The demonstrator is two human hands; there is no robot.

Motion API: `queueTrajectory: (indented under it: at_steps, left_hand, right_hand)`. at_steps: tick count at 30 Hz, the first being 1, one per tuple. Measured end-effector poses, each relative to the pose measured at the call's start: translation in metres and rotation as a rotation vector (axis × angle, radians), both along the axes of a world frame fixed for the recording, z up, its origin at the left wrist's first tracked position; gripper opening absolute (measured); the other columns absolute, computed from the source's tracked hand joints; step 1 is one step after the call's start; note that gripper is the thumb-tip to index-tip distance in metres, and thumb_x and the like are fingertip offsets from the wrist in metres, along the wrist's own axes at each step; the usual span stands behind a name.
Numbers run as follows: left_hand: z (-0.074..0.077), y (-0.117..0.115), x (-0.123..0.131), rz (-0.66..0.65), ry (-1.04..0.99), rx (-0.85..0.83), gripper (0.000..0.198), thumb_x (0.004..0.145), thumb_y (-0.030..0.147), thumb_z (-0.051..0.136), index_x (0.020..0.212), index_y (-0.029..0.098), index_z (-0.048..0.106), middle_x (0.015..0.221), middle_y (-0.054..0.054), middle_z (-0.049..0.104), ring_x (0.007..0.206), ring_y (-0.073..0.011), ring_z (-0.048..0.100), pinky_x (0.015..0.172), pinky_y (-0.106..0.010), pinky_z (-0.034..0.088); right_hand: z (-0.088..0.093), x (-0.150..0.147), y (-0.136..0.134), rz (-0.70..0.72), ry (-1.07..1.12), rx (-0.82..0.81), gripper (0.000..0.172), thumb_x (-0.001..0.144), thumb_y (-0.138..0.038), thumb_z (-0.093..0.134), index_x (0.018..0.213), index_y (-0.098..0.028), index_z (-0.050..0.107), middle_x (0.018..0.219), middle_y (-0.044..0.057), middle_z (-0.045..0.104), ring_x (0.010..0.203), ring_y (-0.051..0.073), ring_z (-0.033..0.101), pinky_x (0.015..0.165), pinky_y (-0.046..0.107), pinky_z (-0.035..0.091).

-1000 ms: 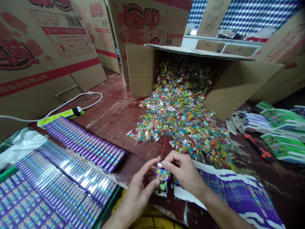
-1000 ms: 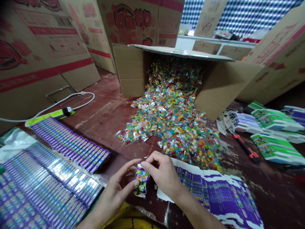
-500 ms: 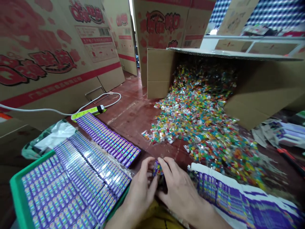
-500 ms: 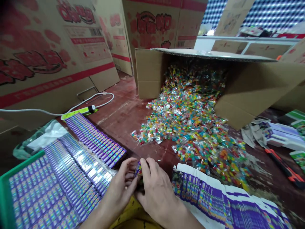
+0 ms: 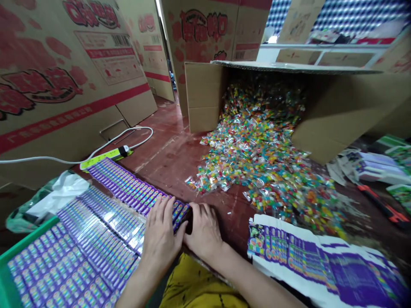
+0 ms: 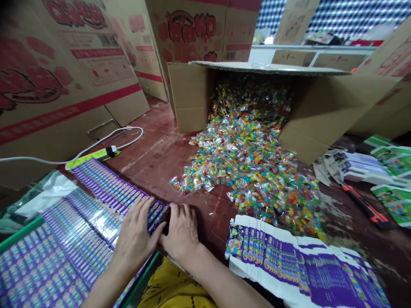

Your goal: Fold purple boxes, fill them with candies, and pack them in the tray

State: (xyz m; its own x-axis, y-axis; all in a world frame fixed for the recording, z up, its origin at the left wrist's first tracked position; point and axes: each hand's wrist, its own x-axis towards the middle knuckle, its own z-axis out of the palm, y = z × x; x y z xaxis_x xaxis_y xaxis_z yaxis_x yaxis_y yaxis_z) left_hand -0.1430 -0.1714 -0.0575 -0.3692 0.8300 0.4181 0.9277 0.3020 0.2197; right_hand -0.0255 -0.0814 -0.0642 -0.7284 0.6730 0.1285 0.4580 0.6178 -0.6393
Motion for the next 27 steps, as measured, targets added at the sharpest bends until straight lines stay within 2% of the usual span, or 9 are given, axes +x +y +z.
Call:
queueTrajectory:
  at_steps: [3, 5, 10, 13, 16, 18, 22, 24, 27]
  left_hand:
    - [-0.005, 0.002, -0.003, 0.033, 0.041, -0.008, 0.06, 0.089, 0.031, 0.056, 0.142, 0.01, 0.038, 0.138, -0.023, 0.051, 0.136, -0.0406, 0.042, 0.109, -0.059, 0.037]
    - [-0.005, 0.002, -0.003, 0.036, 0.073, -0.024, 0.06, 0.089, 0.029, 0.055, 0.142, 0.008, 0.037, 0.139, -0.024, 0.051, 0.135, -0.041, 0.042, 0.109, -0.058, 0.037]
    - [-0.006, 0.003, 0.0, 0.025, 0.106, -0.035, 0.061, 0.09, 0.028, 0.053, 0.145, 0.009, 0.034, 0.138, -0.024, 0.052, 0.136, -0.0416, 0.042, 0.109, -0.059, 0.035]
    - [-0.009, 0.005, 0.0, 0.027, 0.084, -0.05, 0.064, 0.091, 0.033, 0.052, 0.147, 0.009, 0.032, 0.138, -0.025, 0.051, 0.137, -0.0429, 0.041, 0.109, -0.061, 0.033]
    - [-0.007, 0.008, 0.001, 0.015, 0.055, -0.039, 0.07, 0.09, 0.039, 0.055, 0.149, 0.01, 0.03, 0.141, -0.026, 0.049, 0.138, -0.045, 0.038, 0.109, -0.063, 0.032]
    - [0.0, 0.012, 0.006, -0.006, 0.041, 0.008, 0.076, 0.088, 0.042, 0.06, 0.15, 0.011, 0.029, 0.144, -0.026, 0.045, 0.14, -0.0456, 0.034, 0.111, -0.064, 0.03]
    - [0.012, 0.025, 0.038, -0.137, -0.012, 0.118, 0.087, 0.083, 0.042, 0.069, 0.153, 0.014, 0.025, 0.148, -0.024, 0.043, 0.145, -0.041, 0.029, 0.115, -0.06, 0.029]
    - [0.011, 0.034, 0.064, -0.255, -0.08, 0.068, 0.091, 0.082, 0.046, 0.07, 0.153, 0.015, 0.024, 0.15, -0.023, 0.042, 0.146, -0.0398, 0.028, 0.115, -0.059, 0.03]
    - [-0.002, 0.048, 0.105, -0.42, -0.154, -0.086, 0.101, 0.076, 0.058, 0.072, 0.154, 0.014, 0.024, 0.154, -0.022, 0.038, 0.147, -0.0419, 0.025, 0.115, -0.061, 0.029]
  right_hand:
    - [0.003, 0.006, 0.005, 0.09, -0.012, 0.004, 0.084, 0.071, -0.033, 0.076, 0.143, -0.013, 0.039, 0.137, 0.016, 0.056, 0.125, 0.034, 0.048, 0.106, 0.05, 0.041]
    - [0.011, 0.02, 0.015, 0.117, -0.001, 0.011, 0.088, 0.075, -0.034, 0.076, 0.149, -0.013, 0.033, 0.143, 0.016, 0.052, 0.131, 0.033, 0.045, 0.108, 0.047, 0.041]
    - [0.037, 0.09, 0.072, -0.067, 0.049, 0.107, 0.043, 0.092, -0.028, 0.058, 0.134, -0.018, 0.052, 0.123, 0.011, 0.064, 0.112, 0.025, 0.061, 0.099, 0.037, 0.048]
    - [0.049, 0.14, 0.107, -0.222, -0.099, 0.216, 0.021, 0.095, -0.027, 0.053, 0.112, -0.021, 0.065, 0.109, 0.007, 0.068, 0.097, 0.023, 0.066, 0.087, 0.035, 0.05]
    - [0.054, 0.175, 0.124, -0.192, -0.259, 0.232, 0.023, 0.098, -0.024, 0.048, 0.097, -0.023, 0.07, 0.097, 0.005, 0.069, 0.09, 0.021, 0.066, 0.083, 0.032, 0.048]
    - [0.052, 0.185, 0.124, -0.139, -0.306, 0.219, 0.022, 0.097, -0.024, 0.052, 0.092, -0.024, 0.073, 0.092, 0.004, 0.068, 0.09, 0.021, 0.065, 0.084, 0.032, 0.047]
    - [0.042, 0.182, 0.113, -0.049, -0.359, 0.203, 0.009, 0.089, -0.03, 0.066, 0.093, -0.027, 0.075, 0.093, 0.004, 0.066, 0.092, 0.022, 0.063, 0.084, 0.032, 0.046]
    - [0.037, 0.177, 0.107, -0.045, -0.369, 0.208, 0.014, 0.084, -0.032, 0.073, 0.095, -0.025, 0.075, 0.097, 0.006, 0.065, 0.096, 0.025, 0.061, 0.086, 0.035, 0.046]
    - [0.033, 0.172, 0.103, -0.074, -0.374, 0.223, 0.019, 0.078, -0.03, 0.078, 0.095, -0.022, 0.074, 0.1, 0.009, 0.063, 0.103, 0.03, 0.059, 0.089, 0.04, 0.046]
